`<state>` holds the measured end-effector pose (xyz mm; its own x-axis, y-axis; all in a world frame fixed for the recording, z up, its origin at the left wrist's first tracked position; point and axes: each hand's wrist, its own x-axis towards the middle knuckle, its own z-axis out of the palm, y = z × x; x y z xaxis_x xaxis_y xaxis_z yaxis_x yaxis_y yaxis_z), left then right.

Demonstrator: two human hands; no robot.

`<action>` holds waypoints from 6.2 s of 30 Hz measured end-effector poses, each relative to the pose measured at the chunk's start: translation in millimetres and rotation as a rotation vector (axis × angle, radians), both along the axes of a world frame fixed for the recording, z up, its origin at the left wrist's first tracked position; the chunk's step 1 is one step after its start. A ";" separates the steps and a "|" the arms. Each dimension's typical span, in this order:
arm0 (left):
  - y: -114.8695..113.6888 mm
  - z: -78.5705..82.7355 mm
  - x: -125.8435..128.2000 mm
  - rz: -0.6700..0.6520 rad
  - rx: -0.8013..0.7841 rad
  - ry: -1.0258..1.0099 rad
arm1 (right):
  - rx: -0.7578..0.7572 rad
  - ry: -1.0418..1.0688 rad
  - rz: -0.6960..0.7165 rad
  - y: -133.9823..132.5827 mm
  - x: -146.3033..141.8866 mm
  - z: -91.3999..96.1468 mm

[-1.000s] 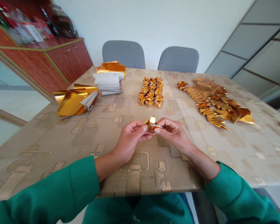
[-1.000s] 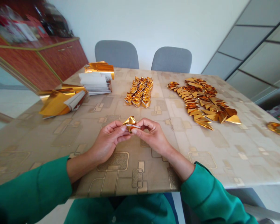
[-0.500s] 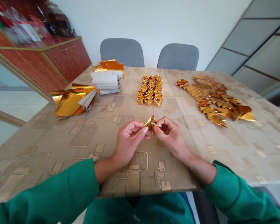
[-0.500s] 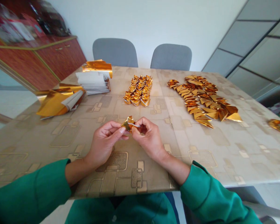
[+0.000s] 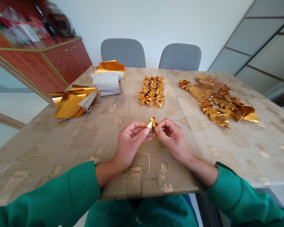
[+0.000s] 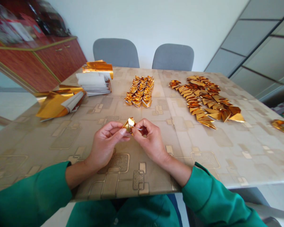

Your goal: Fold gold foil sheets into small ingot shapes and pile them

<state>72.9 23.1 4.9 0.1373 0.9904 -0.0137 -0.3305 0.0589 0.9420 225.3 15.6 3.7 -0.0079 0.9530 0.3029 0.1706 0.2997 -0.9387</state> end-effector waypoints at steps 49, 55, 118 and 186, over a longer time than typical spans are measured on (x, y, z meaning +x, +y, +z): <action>9.6 -11.0 -4.6 -0.210 -0.250 -0.079 | -0.077 -0.157 0.186 6.0 19.8 0.6; 9.7 -6.4 -4.3 -0.172 -0.280 -0.108 | -0.104 -0.060 0.130 8.6 18.5 -5.5; 7.8 -11.9 -2.7 -0.153 -0.156 0.000 | 0.103 -0.391 0.086 5.3 22.4 8.9; 11.9 -9.2 -3.5 -0.158 -0.209 -0.108 | -0.136 -0.073 0.186 4.9 18.1 0.5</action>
